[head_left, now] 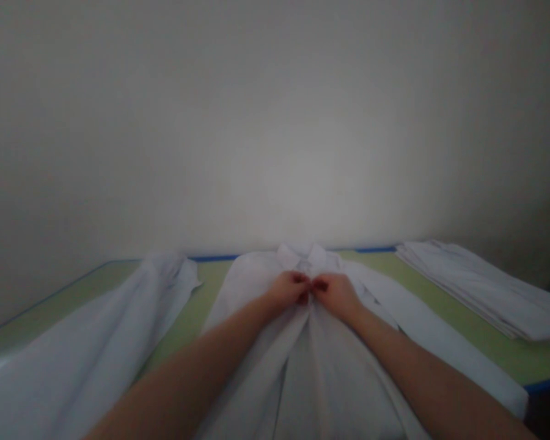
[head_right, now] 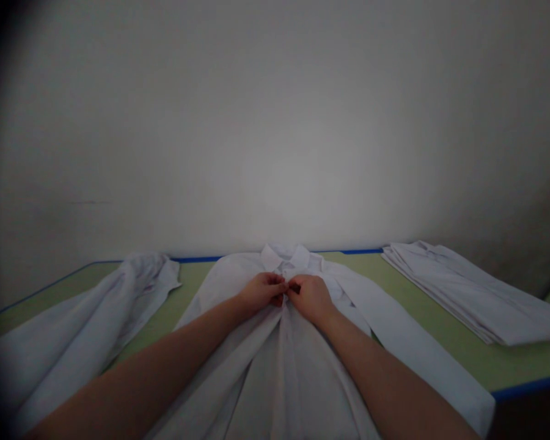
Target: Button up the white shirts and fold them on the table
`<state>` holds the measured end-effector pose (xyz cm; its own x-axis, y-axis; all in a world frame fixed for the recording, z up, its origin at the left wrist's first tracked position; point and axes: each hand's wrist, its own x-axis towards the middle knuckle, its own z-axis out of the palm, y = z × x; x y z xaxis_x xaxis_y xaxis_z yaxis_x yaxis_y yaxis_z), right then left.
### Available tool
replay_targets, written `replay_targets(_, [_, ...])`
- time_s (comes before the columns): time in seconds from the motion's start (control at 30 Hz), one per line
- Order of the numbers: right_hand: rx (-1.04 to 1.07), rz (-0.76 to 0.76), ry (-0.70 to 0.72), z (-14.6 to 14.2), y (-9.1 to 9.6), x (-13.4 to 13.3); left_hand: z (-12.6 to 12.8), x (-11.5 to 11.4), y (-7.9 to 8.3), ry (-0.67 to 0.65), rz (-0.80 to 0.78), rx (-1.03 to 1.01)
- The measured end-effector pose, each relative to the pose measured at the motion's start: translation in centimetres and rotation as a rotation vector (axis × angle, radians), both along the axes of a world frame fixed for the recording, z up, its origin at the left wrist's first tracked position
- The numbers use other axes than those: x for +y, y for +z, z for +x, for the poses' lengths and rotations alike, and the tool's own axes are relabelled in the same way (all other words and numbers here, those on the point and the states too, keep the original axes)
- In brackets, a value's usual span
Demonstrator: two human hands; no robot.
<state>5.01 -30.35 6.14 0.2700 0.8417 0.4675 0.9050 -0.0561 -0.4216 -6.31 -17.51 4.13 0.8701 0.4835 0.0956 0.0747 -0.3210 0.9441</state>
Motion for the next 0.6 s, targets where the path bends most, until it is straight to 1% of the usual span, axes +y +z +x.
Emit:
replay_targets(0.1, [0.031,0.023,0.009,0.0,0.0,0.0,0.0,-0.1,0.1,0.070,0.085,0.016])
replay_targets(0.23, [0.145,0.035,0.028,0.4,-0.1,0.0,-0.1,-0.3,0.5,0.104,0.129,0.043])
replay_targets(0.33, [0.205,0.015,0.048,0.7,-0.1,0.2,-0.1,-0.4,0.8,0.094,0.135,0.057])
replay_targets(0.5, [0.222,0.024,-0.018,1.1,-0.1,0.6,0.1,-0.3,0.9,0.040,0.115,0.042])
replay_targets(0.6, [0.310,0.000,-0.013,1.1,0.1,0.7,0.1,0.0,1.1,0.009,0.116,0.038])
